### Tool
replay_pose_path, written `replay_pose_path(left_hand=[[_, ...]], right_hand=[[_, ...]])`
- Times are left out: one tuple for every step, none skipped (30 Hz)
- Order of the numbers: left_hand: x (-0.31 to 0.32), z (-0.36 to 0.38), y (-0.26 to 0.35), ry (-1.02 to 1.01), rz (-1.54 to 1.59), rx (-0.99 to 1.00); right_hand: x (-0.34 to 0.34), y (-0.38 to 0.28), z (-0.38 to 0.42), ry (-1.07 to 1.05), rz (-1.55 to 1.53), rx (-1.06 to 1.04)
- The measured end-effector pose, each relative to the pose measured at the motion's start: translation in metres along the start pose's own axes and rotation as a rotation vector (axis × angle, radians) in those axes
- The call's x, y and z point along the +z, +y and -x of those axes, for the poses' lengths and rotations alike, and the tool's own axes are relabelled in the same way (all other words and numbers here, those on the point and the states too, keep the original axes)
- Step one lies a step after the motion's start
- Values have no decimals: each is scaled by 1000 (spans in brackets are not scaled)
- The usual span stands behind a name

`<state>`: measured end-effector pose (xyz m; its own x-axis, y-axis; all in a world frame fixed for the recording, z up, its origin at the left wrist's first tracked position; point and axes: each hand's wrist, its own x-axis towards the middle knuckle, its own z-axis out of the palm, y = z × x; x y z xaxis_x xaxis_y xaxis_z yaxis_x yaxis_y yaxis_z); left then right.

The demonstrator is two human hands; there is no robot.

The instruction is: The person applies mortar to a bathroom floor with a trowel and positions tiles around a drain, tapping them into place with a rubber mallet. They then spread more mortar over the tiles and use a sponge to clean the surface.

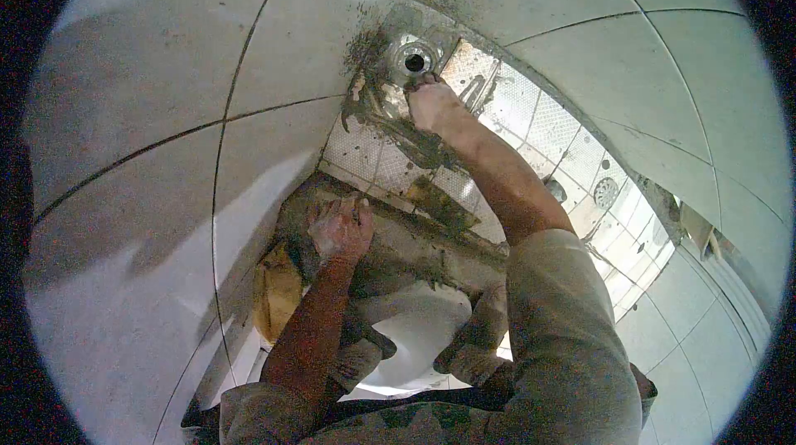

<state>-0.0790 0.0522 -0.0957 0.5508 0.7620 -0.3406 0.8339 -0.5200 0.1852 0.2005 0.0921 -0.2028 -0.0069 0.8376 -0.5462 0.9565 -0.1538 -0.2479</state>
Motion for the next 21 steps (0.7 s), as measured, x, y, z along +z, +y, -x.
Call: replay_pose_path(left_hand=[[1,1,-1,24,-8,8],[2,2,-1,22,-8,6],[-4,1,1,-45,-20,-14],[-7,0,1,-112,-33,-34],[-3,2,0,-113,-34,-35],[1,2,-1,-69,-42,-24],[5,2,-2,-25,-50,-13],[7,3,-3,-26,-50,-14],[3,2,-1,-35,-52,-16],[-1,1,0,-44,-55,-18],[-4,0,1,-46,-52,-19],[-7,-1,2,-59,-27,-19],[-9,-1,2,-71,-2,-20],[-5,-1,1,-71,2,-22],[0,0,0,-17,33,-23],[2,0,0,38,64,-23],[3,0,0,37,67,-21],[2,0,0,13,51,-26],[1,0,0,-13,35,-34],[1,1,-1,-14,36,-35],[2,2,-2,49,22,9]], right_hand=[[1,0,2,-2,1,-2],[1,0,4,-54,22,20],[-1,-1,6,-106,42,43],[-3,-1,8,-107,41,41],[-6,-1,11,-108,41,14],[-7,0,13,-109,43,-13],[-8,1,14,-110,42,-13],[-8,1,16,-123,-6,46],[-10,1,19,-135,-53,106],[-14,5,23,-136,-52,106],[-19,11,31,-118,-102,133],[-22,19,37,-100,-150,160],[-17,33,37,-103,-147,159],[-9,52,33,-56,-196,193],[-4,66,29,-10,-248,228],[-13,71,31,-11,-246,232],[-24,79,32,56,-301,254],[-32,85,31,123,-356,273],[-28,95,25,121,-354,273],[-23,106,17,267,-310,361],[-23,110,12,413,-265,448]])
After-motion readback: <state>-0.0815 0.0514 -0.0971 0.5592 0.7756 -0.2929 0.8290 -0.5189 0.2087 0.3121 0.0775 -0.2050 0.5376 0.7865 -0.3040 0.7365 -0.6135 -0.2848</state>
